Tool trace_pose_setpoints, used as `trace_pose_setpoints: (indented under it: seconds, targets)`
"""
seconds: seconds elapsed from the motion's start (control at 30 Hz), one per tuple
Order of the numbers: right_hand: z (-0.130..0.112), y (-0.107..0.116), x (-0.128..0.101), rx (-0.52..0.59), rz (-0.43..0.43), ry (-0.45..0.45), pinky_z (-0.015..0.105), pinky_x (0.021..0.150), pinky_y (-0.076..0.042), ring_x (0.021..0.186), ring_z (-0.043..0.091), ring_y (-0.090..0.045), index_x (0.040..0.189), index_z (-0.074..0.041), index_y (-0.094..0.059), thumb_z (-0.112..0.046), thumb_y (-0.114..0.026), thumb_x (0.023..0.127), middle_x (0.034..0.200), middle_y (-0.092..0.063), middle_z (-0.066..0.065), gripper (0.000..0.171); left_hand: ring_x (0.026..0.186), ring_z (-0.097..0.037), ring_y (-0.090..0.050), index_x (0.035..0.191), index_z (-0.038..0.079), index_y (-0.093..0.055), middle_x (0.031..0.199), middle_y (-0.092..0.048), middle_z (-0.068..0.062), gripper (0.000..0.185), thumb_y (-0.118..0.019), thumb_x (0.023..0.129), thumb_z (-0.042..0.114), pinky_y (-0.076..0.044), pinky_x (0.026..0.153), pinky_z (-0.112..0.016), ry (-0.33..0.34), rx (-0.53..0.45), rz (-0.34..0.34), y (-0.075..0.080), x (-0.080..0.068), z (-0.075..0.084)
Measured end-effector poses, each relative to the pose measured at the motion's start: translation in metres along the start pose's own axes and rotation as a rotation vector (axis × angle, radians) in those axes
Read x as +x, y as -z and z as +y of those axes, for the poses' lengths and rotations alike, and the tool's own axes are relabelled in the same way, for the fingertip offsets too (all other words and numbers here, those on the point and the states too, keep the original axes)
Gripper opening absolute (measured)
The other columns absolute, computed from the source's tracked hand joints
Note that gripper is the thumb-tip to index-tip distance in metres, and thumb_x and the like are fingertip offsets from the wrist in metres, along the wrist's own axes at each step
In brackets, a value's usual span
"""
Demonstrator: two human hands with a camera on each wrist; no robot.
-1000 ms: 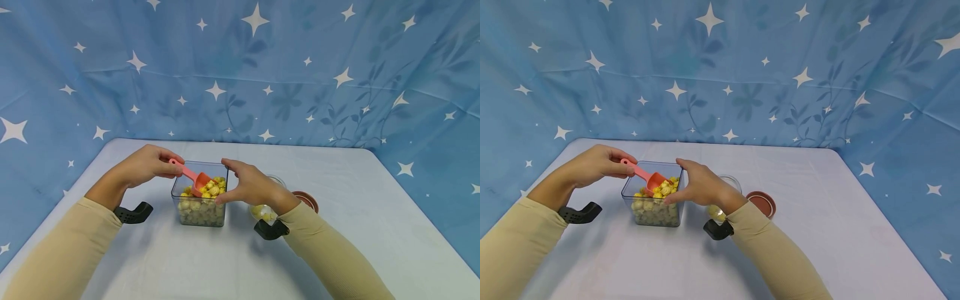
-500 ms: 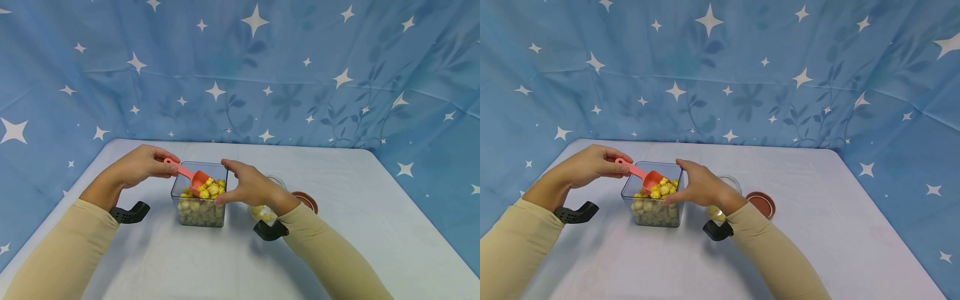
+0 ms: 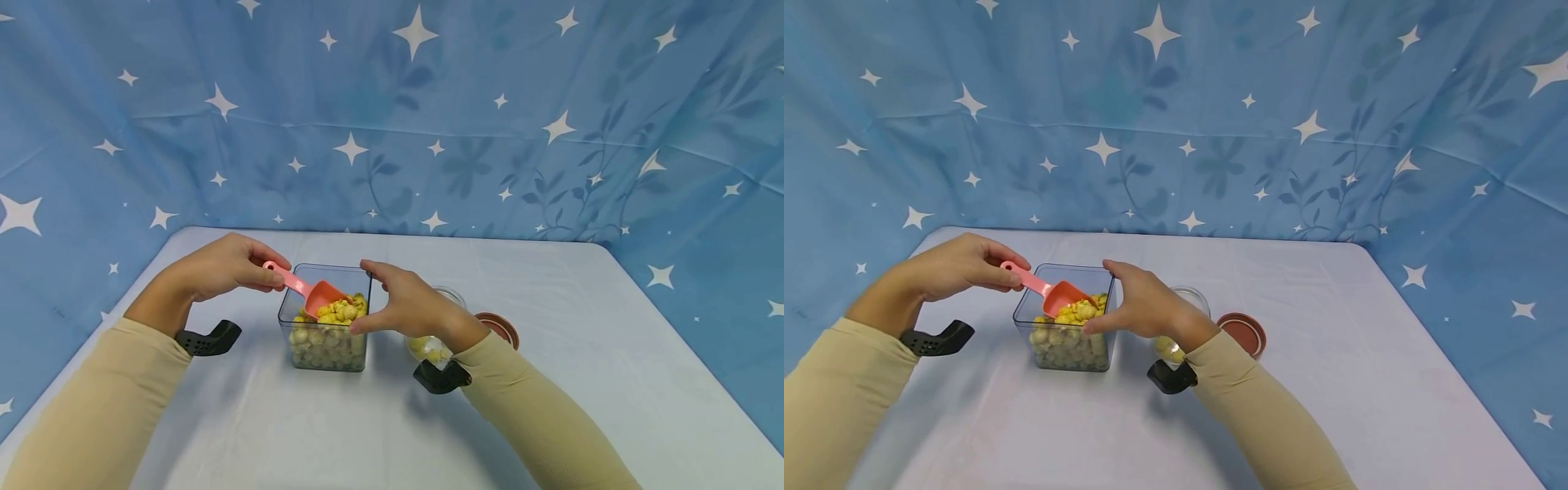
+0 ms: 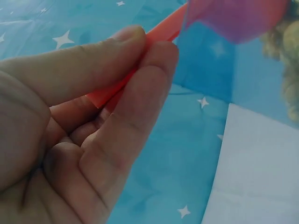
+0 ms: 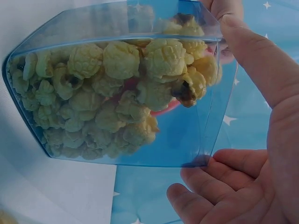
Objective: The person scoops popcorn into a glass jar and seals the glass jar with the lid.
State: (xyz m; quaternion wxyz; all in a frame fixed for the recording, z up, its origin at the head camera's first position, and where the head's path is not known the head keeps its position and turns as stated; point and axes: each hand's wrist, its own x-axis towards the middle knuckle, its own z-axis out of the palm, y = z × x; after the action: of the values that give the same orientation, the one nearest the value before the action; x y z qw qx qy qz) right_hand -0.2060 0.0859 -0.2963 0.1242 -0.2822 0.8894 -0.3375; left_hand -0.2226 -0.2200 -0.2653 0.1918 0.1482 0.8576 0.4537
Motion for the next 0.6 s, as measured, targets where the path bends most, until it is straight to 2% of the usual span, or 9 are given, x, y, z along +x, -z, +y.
trace_pose_setpoints:
  seconds: [0.17,0.3,0.47,0.6]
  targets:
    - [0.0000,0.0001,-0.0001,-0.004,0.002,-0.006,0.043,0.110,-0.039,0.138,0.032,-0.043,0.158,-0.009,-0.028,-0.044,-0.085,0.079,0.160,-0.032,0.006,0.104,0.096,-0.026,-0.070,0.130,-0.010,-0.060,0.108,-0.068,-0.013,0.046,-0.072,0.095,0.018,-0.056,0.091,-0.039,-0.007,-0.010,-0.027,-0.0060,0.0057,0.0034]
    - [0.0000,-0.0006,0.0002,0.010,-0.001,-0.005,0.043,0.110,-0.039,0.138,0.032,-0.042,0.158,-0.009,-0.028,-0.044,-0.085,0.079,0.160,-0.033,0.006,0.104,0.090,-0.025,-0.070,0.128,-0.012,-0.060,0.099,-0.071,-0.013,0.044,-0.071,0.095,0.016,-0.058,0.086,-0.035,0.026,-0.042,-0.018,-0.0058,0.0056,0.0055]
    - [0.0008,-0.0010,0.0005,0.020,0.000,-0.007,0.044,0.110,-0.039,0.139,0.032,-0.042,0.158,-0.009,-0.029,-0.043,-0.086,0.078,0.160,-0.033,0.005,0.104,0.083,-0.021,-0.070,0.128,-0.014,-0.058,0.095,-0.072,-0.015,0.043,-0.070,0.096,0.013,-0.059,0.081,-0.033,0.053,-0.119,-0.008,-0.0047,0.0029,0.0035]
    - [0.0008,0.0001,-0.0001,0.014,0.001,-0.005,0.044,0.111,-0.039,0.139,0.032,-0.041,0.158,-0.009,-0.028,-0.043,-0.085,0.078,0.160,-0.032,0.005,0.104,0.085,-0.019,-0.070,0.132,-0.015,-0.054,0.098,-0.072,-0.016,0.047,-0.068,0.096,0.012,-0.058,0.082,-0.031,0.047,-0.172,0.004,-0.0071,0.0026,-0.0003]
